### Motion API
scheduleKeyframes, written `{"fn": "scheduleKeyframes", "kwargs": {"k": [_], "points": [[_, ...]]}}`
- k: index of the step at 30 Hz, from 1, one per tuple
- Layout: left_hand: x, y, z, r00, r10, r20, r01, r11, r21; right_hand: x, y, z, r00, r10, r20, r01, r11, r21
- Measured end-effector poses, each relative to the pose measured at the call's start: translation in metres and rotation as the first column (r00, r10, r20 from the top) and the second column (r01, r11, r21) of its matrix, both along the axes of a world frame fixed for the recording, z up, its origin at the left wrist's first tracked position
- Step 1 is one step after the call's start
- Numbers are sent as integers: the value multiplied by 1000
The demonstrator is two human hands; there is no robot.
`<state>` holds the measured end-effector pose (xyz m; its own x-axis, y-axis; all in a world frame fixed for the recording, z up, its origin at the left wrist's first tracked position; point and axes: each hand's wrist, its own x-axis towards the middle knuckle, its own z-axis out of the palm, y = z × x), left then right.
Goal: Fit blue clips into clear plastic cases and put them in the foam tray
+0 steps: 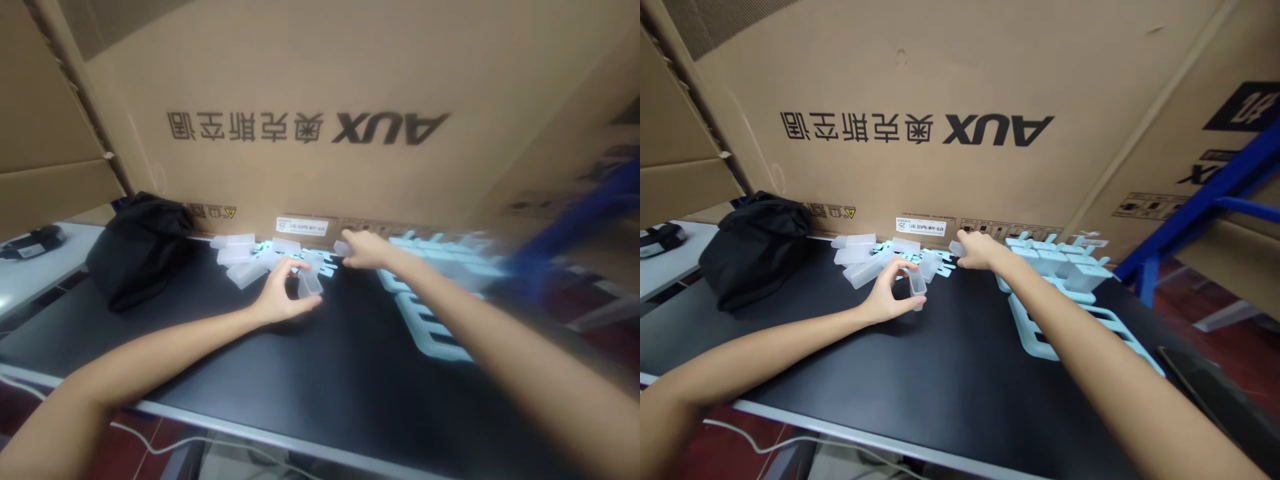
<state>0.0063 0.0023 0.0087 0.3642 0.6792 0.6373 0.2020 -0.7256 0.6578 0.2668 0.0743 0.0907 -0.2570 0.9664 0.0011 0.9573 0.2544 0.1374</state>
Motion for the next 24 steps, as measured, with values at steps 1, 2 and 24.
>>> {"fn": "scheduleKeyframes", "kwargs": {"k": [1, 2, 24], "points": [[0, 1, -2, 1000, -17, 12, 17, 1000, -23, -4, -2, 1, 998, 23, -59, -22, 1000, 7], [1, 1, -3, 999, -41, 17, 42, 998, -56, -8, -4, 1, 991, 54, -120, -53, 999, 8], [5, 2, 1, 895, -206, -395, 170, 977, -125, -63, -51, 18, 982, 169, 81, -107, 859, -501]]}}
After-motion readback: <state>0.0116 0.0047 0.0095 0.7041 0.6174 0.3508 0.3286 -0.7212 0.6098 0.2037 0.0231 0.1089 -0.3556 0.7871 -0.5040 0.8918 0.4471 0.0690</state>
